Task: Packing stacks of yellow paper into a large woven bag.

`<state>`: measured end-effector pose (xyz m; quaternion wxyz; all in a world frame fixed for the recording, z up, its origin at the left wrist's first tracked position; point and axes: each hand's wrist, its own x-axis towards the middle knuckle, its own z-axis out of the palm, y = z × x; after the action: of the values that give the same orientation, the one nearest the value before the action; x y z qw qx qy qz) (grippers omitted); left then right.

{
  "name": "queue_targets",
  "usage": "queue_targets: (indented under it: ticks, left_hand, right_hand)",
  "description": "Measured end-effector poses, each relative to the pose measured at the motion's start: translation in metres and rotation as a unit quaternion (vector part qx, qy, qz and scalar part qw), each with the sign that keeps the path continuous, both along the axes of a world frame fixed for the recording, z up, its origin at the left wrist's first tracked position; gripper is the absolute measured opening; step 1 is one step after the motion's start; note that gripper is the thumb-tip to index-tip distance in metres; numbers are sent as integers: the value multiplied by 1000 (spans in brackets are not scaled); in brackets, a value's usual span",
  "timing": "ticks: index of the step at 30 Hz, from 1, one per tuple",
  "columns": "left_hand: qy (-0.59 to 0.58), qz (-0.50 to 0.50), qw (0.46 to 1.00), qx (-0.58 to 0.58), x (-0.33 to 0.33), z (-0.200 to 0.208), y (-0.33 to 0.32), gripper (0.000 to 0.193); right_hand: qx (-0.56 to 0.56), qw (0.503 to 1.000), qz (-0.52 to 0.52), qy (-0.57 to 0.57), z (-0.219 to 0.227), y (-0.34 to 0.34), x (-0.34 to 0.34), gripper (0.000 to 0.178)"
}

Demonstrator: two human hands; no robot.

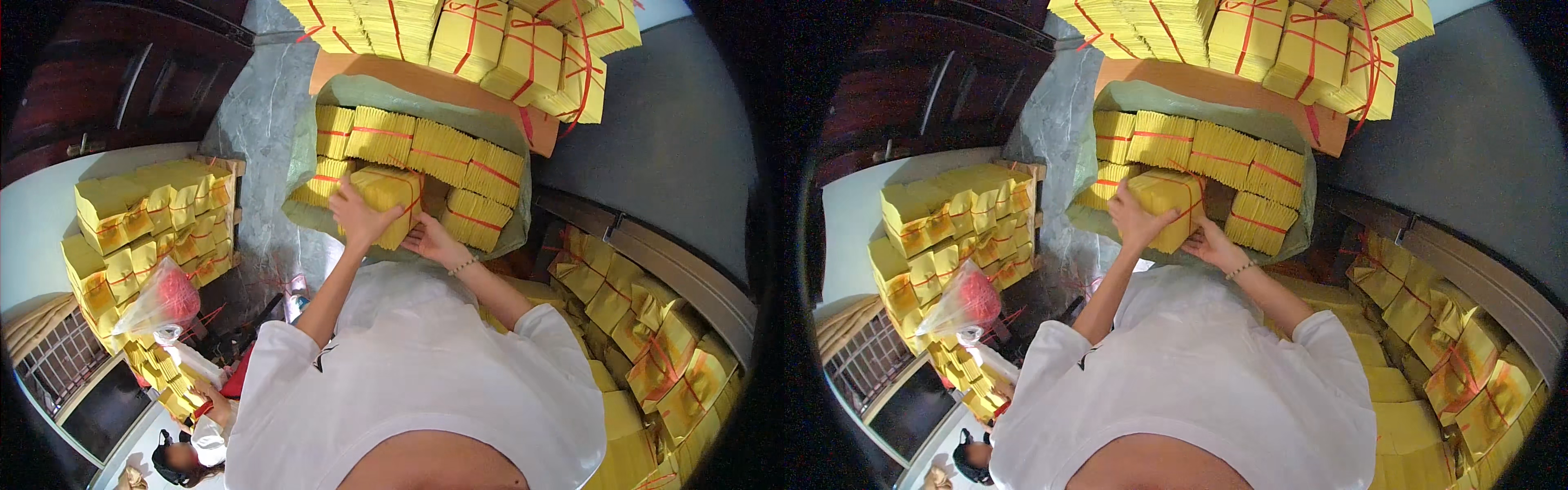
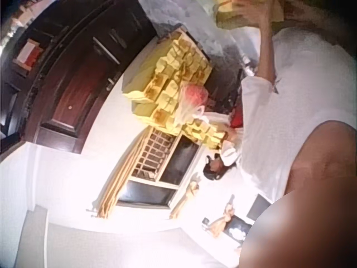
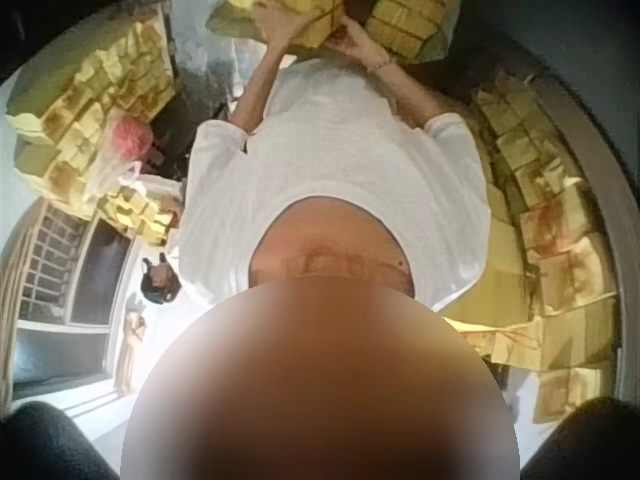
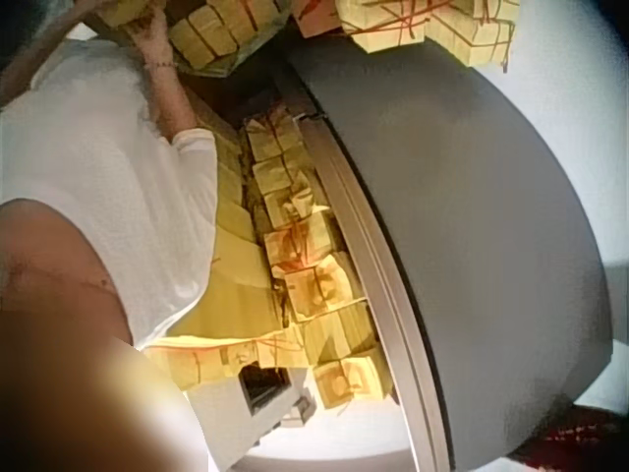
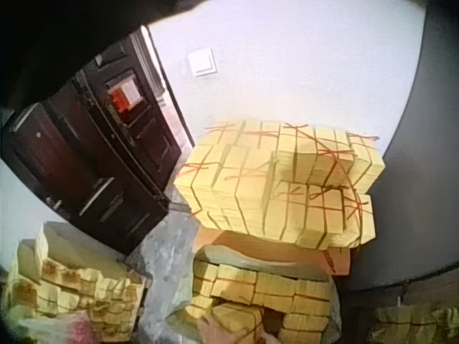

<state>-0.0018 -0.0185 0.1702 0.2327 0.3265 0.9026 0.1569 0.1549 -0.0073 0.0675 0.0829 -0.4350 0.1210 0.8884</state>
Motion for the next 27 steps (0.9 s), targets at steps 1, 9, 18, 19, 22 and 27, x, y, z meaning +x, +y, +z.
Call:
queue_targets:
  ticks: [1, 9, 18, 19, 22, 27]
  left_hand:
    - [34, -30, 999, 3, 2, -9, 2, 117]
    - [132, -81, 988, 12, 3, -53, 10, 118]
    - [62, -44, 997, 11, 0, -64, 33, 112]
    - [83, -42, 995, 21, -4, -68, 28, 114]
    - [106, -51, 992, 42, -7, -68, 19, 116]
    - [82, -62, 992, 67, -10, -59, 14, 116]
  right_hand:
    - [-1, 1000, 4, -1, -8, -3, 1, 41]
    - [85, 976, 40, -194, -23, 19, -11, 53]
    - [140, 988, -7, -70, -77, 24, -49, 51]
    - [140, 988, -1, -68, -74, 23, -58, 51]
    - [119, 978, 50, -162, -63, 24, -68, 46]
    - [160, 976, 77, -125, -59, 17, -70, 45]
